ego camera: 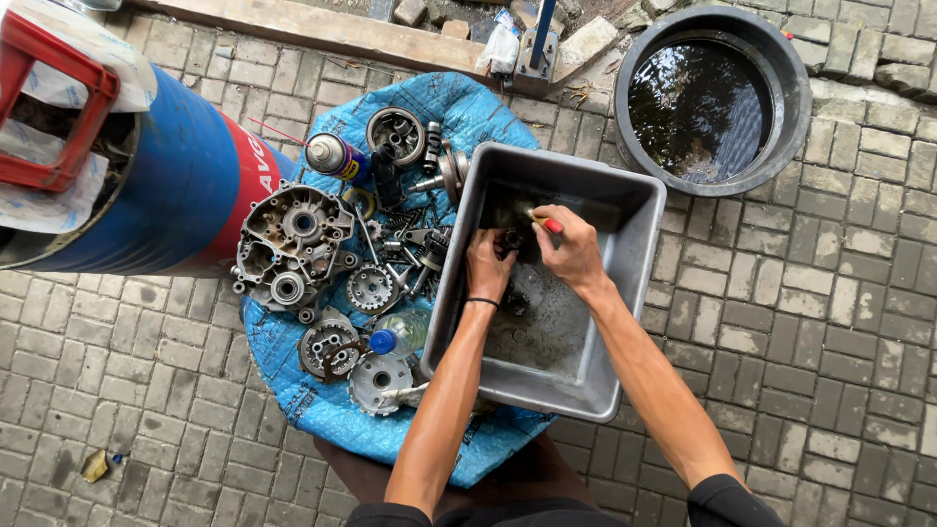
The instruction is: The person scrubs a metal mechanical part with a brush in a tray of liquid, then wipes it with a cloth. They place the cleaned part on a nearby surface and pick up another part to repeat the cleaning process.
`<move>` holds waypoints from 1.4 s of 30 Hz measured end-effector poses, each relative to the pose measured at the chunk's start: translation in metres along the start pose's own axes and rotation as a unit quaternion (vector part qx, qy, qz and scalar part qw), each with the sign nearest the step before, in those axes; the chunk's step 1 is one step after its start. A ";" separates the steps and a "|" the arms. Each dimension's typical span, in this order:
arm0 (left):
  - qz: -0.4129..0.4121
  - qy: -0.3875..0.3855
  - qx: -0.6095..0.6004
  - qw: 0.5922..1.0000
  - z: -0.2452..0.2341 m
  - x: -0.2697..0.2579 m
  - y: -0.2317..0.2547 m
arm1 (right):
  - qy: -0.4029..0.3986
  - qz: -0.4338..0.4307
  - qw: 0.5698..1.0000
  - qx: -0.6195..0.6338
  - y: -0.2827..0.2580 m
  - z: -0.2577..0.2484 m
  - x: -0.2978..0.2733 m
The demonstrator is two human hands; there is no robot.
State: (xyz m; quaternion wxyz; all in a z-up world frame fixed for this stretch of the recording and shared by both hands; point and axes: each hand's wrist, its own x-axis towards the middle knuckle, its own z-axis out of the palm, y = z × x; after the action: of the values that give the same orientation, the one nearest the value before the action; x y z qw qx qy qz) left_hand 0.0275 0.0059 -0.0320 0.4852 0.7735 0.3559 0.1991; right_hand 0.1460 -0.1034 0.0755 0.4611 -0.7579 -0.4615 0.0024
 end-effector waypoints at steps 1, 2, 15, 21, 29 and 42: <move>-0.001 0.000 -0.001 1.000 0.003 0.001 -0.004 | -0.001 0.001 1.000 -0.001 -0.001 0.000 -0.001; -0.004 0.001 0.002 1.000 0.004 0.002 -0.008 | -0.051 0.003 0.998 0.022 -0.002 0.001 -0.001; -0.005 0.000 -0.006 1.000 0.002 0.002 -0.006 | 0.012 0.027 0.999 0.038 0.002 -0.005 0.006; 0.003 -0.009 0.016 1.000 0.001 0.004 -0.006 | -0.065 0.035 0.992 0.102 -0.004 0.005 -0.003; 0.012 -0.016 0.024 1.000 -0.001 0.004 -0.004 | -0.031 0.046 0.993 0.105 0.000 0.008 -0.003; 0.022 -0.018 0.063 0.998 0.001 0.003 -0.007 | -0.045 0.041 0.994 0.091 -0.007 0.005 -0.005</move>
State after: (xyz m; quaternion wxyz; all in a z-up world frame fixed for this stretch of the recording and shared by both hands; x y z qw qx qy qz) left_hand 0.0273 0.0096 -0.0384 0.4372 0.8136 0.3417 0.1736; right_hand 0.1360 -0.1022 0.0752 0.5063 -0.7301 -0.4484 0.0974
